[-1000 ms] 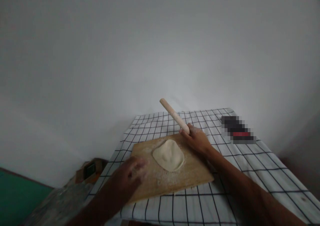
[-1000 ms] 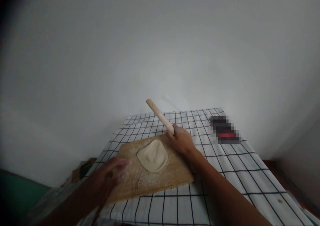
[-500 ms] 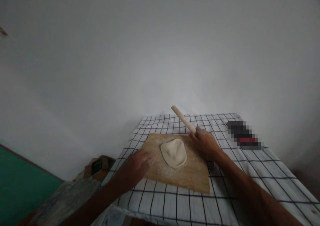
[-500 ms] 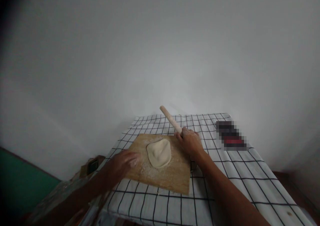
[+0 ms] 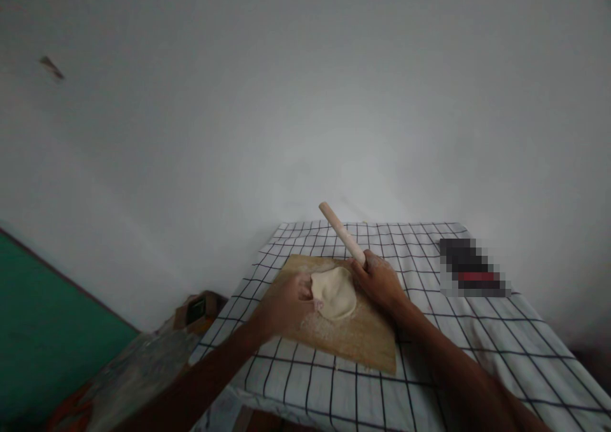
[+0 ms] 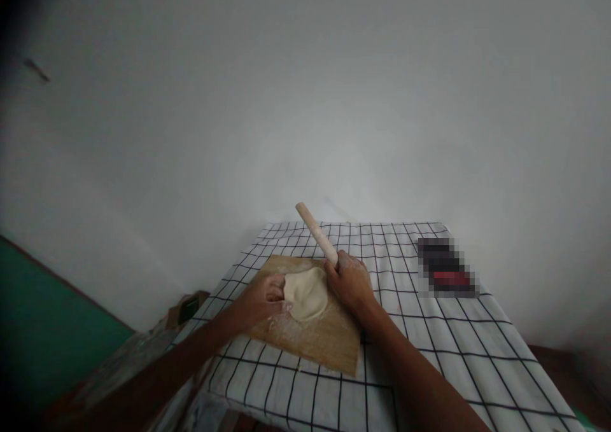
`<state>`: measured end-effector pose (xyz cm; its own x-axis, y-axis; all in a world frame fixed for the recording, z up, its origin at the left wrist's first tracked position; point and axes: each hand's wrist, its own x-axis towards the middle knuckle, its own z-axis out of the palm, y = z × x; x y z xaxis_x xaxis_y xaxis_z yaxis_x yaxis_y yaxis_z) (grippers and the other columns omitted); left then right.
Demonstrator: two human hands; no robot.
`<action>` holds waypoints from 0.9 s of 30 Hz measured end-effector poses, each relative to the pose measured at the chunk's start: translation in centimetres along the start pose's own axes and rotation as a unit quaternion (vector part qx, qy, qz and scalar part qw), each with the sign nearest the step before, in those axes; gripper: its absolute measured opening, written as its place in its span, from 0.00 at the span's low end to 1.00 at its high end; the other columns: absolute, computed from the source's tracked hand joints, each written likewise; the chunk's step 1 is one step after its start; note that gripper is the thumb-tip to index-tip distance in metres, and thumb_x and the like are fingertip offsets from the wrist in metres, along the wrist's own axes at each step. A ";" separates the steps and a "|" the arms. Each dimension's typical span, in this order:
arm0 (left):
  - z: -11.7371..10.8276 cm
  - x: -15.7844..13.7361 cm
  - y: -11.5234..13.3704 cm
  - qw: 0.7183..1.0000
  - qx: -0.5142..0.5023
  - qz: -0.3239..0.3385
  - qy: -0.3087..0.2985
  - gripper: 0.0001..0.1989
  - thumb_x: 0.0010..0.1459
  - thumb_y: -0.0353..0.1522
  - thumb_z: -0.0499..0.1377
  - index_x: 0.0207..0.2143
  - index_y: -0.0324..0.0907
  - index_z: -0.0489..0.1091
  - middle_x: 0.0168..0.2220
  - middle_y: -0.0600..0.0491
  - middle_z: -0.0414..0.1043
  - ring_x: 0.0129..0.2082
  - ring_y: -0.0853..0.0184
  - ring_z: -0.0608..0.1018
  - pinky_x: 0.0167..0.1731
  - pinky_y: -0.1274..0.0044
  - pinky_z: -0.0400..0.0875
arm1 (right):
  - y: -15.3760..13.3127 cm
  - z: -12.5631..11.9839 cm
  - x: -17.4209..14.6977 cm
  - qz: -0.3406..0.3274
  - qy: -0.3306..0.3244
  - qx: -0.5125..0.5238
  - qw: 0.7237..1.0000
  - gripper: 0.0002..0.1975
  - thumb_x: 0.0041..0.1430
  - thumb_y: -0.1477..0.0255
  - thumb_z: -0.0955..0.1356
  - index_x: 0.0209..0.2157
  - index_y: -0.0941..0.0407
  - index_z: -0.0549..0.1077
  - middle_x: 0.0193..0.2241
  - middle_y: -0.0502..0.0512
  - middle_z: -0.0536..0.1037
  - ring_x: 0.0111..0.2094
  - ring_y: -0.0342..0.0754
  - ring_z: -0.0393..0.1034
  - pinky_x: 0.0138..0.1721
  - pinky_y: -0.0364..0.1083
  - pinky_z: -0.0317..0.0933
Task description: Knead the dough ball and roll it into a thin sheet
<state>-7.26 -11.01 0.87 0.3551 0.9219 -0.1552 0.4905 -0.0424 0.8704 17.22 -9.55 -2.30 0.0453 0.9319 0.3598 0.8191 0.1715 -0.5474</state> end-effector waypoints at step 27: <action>1.1 0.7 3.1 0.979 -0.104 -0.173 -0.003 0.19 0.50 0.42 0.68 0.37 0.38 0.72 0.31 0.50 0.75 0.29 0.66 0.78 0.28 0.77 0.71 | -0.3 -0.4 -0.4 0.000 -0.008 0.041 0.999 0.17 0.68 0.58 0.60 0.41 0.57 0.72 0.43 0.59 0.78 0.45 0.53 0.71 0.49 0.50 0.55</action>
<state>-4.66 -10.95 2.97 0.2012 0.8649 -0.4598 0.4100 0.3520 0.8414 17.18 -10.09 -1.98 0.0354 0.9370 0.3475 0.7701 0.1960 -0.6070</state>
